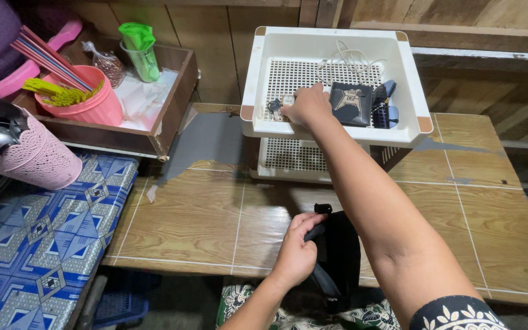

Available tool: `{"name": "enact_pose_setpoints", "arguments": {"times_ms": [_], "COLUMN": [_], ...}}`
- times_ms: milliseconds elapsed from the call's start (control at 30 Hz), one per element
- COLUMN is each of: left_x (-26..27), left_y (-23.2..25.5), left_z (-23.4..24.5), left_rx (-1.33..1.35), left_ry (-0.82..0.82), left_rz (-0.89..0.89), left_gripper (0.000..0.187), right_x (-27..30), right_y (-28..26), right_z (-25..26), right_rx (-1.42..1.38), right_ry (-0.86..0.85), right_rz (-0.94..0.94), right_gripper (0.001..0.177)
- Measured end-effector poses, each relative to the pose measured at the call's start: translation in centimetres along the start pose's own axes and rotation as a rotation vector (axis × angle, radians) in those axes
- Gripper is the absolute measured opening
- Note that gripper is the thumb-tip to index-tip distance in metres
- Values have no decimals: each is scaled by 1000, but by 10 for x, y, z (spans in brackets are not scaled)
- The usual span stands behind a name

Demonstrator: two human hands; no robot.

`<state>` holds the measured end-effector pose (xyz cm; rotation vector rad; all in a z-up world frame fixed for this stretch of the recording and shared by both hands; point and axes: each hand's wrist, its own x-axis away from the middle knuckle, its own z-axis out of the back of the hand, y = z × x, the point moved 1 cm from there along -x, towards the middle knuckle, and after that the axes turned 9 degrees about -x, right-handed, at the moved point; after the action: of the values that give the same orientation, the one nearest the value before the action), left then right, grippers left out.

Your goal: The person packs a black shoulder bag with a white charger cable, a black wallet, and a small gold-colored item, then closes the bag. The person then unpacks the bag, removes the items, and repacks them again.

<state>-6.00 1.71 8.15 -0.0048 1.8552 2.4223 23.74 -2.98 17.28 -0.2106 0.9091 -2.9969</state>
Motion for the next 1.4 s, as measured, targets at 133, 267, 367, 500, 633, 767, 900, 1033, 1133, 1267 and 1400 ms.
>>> {"name": "enact_pose_setpoints", "arguments": {"times_ms": [133,267,367,500,633,767,900,1033,1133,1267,1400], "left_x": [-1,-1,1,-2,-1,-3,-4,-3,1,14,21], "left_y": [0,0,2,0,-6,-9,-10,-5,4,19,30], "left_z": [-1,-2,-1,0,1,-1,-2,-7,-4,-2,5], "left_rx": [7,10,20,48,77,112,114,72,-24,-203,-289], "left_ry": [4,6,2,-4,-18,-16,-21,-16,22,18,-48], "left_rz": [-5,-2,-2,-33,-9,4,-10,-4,-70,-110,15], "left_gripper": [67,69,68,68,69,69,71,71,68,59,62], "right_x": [-18,-22,-6,50,156,247,278,259,234,217,225], "right_y": [9,20,21,31,76,112,132,153,175,208,219], "right_z": [-9,-15,-4,29,51,44,1,-59,-109,-154,-157], "right_rx": [-56,-226,-541,-1158,-1518,-1315,-654,-210,-227,-143,-154], "right_ry": [20,103,237,376,97,-312,-578,-366,-344,-467,-495], "right_rz": [33,119,280,699,471,122,28,182,281,621,426], "right_gripper": [58,52,48,35,35,38,17,20,30,36,46]}}
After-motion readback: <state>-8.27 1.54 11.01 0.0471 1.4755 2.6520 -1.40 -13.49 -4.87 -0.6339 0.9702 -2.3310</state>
